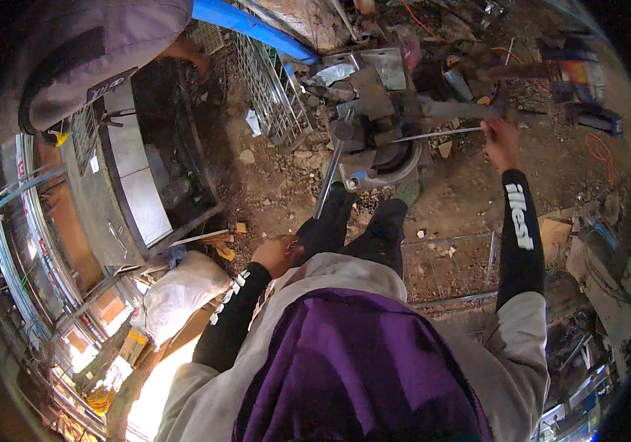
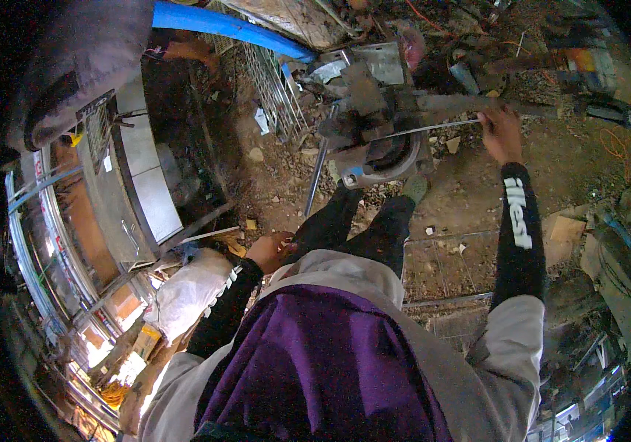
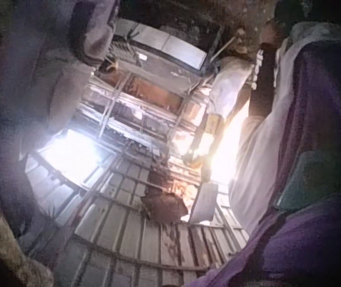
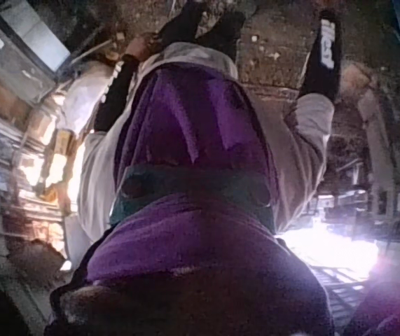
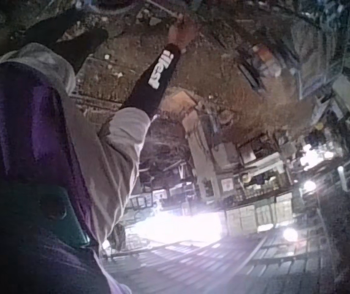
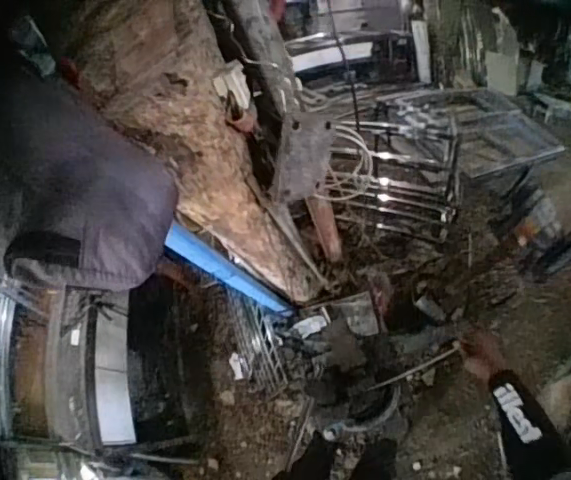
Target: The person uses a manual metal rod bender to bend thin metal rods into curved shapes. They repeatedly insert rods, clamp them, and pull the lever to form bends, then remove and inspect the bent pieces.
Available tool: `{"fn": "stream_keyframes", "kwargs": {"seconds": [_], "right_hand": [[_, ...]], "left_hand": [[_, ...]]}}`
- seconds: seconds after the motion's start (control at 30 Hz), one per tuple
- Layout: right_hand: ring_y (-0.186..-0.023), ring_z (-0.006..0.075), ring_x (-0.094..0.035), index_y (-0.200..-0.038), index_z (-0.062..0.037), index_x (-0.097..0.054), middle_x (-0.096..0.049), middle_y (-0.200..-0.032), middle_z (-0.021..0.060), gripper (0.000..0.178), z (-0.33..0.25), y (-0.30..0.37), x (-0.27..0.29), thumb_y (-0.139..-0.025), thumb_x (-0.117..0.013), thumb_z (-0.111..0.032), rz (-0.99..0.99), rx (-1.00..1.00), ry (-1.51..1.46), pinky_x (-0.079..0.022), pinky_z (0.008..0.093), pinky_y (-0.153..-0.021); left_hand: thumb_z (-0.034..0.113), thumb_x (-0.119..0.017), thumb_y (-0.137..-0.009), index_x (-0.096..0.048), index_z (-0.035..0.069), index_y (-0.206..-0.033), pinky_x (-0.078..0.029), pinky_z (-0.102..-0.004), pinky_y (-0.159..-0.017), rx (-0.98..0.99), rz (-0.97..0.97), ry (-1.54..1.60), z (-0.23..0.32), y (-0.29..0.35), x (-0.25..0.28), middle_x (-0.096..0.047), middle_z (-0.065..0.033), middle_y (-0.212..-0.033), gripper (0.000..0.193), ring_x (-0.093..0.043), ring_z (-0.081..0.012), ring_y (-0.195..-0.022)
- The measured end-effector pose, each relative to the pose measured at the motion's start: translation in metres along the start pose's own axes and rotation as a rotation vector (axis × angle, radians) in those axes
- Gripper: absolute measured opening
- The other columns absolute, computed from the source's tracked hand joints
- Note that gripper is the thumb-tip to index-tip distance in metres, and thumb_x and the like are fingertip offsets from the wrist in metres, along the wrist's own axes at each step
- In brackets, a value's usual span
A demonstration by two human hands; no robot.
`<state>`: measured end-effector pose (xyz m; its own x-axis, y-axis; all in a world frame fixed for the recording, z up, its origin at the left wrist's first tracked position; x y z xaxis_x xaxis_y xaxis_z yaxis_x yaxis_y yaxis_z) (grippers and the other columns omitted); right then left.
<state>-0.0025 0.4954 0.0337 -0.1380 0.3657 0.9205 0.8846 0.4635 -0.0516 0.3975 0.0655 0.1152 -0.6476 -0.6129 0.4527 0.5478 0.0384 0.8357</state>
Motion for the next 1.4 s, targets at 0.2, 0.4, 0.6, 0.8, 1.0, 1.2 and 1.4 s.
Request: {"fn": "stream_keyframes", "kwargs": {"seconds": [0.2, 0.4, 0.6, 0.8, 1.0, 1.2, 1.4], "right_hand": [[-0.101, 0.0319, -0.063, -0.093, -0.0131, -0.07, -0.071, -0.099, 0.0069, 0.011, -0.088, 0.016, 0.08, -0.084, -0.067, -0.009, 0.26, 0.267, 0.271, -0.042, 0.0473, -0.091], [-0.098, 0.0311, -0.064, -0.092, -0.0145, -0.071, -0.071, -0.096, 0.0044, 0.01, -0.153, 0.005, 0.204, -0.083, -0.069, -0.012, 0.35, 0.284, 0.425, -0.044, 0.0475, -0.091], [-0.079, 0.033, -0.062, -0.095, -0.0087, -0.07, -0.067, -0.081, 0.013, 0.011, -0.07, 0.066, 0.18, -0.096, -0.065, -0.019, 0.189, -0.152, 0.265, -0.047, 0.0433, -0.073], [-0.092, 0.0166, -0.059, -0.12, -0.0016, -0.063, -0.067, -0.1, 0.0068, 0.041, -0.124, 0.23, -0.002, -0.099, -0.065, -0.037, -0.088, -0.845, -0.746, -0.049, 0.0358, -0.084], [-0.085, 0.0141, -0.056, -0.121, -0.0023, -0.063, -0.063, -0.094, 0.0018, 0.038, -0.259, 0.256, -0.087, -0.102, -0.062, -0.035, -0.394, -0.859, -1.58, -0.046, 0.0304, -0.077], [-0.091, 0.0124, -0.059, -0.127, -0.002, -0.062, -0.07, -0.108, 0.0064, 0.036, -0.252, 0.234, -0.107, -0.104, -0.06, -0.03, -0.491, -0.355, -1.244, -0.048, 0.0282, -0.079], [-0.111, 0.0184, -0.066, -0.135, -0.0055, -0.06, -0.068, -0.12, 0.01, 0.036, -0.201, 0.223, -0.045, -0.105, -0.057, -0.025, -0.612, -0.469, -1.51, -0.052, 0.0311, -0.098]], "left_hand": [[0.043, -0.06, -0.096, -0.064, 0.006, -0.127, -0.054, -0.0483, -0.084, 0.009, 0.013, 0.074, -0.009, -0.002, 0.005, -0.072, -0.0204, -0.102, 0.049, -0.069, -0.0385, -0.098], [0.044, -0.06, -0.097, -0.064, 0.006, -0.127, -0.056, -0.0462, -0.083, -0.002, -0.001, 0.027, -0.015, -0.003, -0.011, -0.072, -0.0207, -0.108, 0.049, -0.071, -0.0365, -0.097], [0.038, -0.062, -0.098, -0.069, 0.005, -0.121, -0.056, -0.0448, -0.077, -0.15, 0.09, 0.055, 0.029, -0.01, -0.006, -0.072, -0.0228, -0.097, 0.042, -0.071, -0.0365, -0.086], [0.027, -0.064, -0.099, -0.064, 0.005, -0.133, -0.054, -0.0386, -0.079, -0.383, 0.1, 0.32, 0.1, -0.015, -0.028, -0.072, -0.0189, -0.1, 0.04, -0.069, -0.03, -0.091], [0.027, -0.065, -0.098, -0.056, -0.003, -0.135, -0.056, -0.0361, -0.084, -0.684, 0.519, 0.552, 0.196, -0.027, -0.028, -0.071, -0.0208, -0.116, 0.048, -0.071, -0.0318, -0.103], [0.016, -0.058, -0.104, -0.068, -0.002, -0.113, -0.05, -0.0264, -0.063, -0.297, 0.501, 0.948, 0.191, -0.044, -0.033, -0.062, -0.002, -0.073, 0.022, -0.059, -0.0084, -0.066], [0.013, -0.058, -0.103, -0.07, 0.0, -0.104, -0.039, -0.0248, -0.055, -0.36, 0.771, 0.995, 0.199, -0.032, 0.018, -0.056, 0.0015, -0.068, 0.018, -0.047, -0.0045, -0.063]]}}
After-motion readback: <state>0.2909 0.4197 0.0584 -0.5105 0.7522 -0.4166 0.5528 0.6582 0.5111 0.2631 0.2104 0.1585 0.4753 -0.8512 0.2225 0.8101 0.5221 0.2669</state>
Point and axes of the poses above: each hand's wrist, its own y-axis away from the middle knuckle, its own x-axis out of the back of the hand, z = x × y, the point moved 4 cm from there along -y, towards the middle knuckle
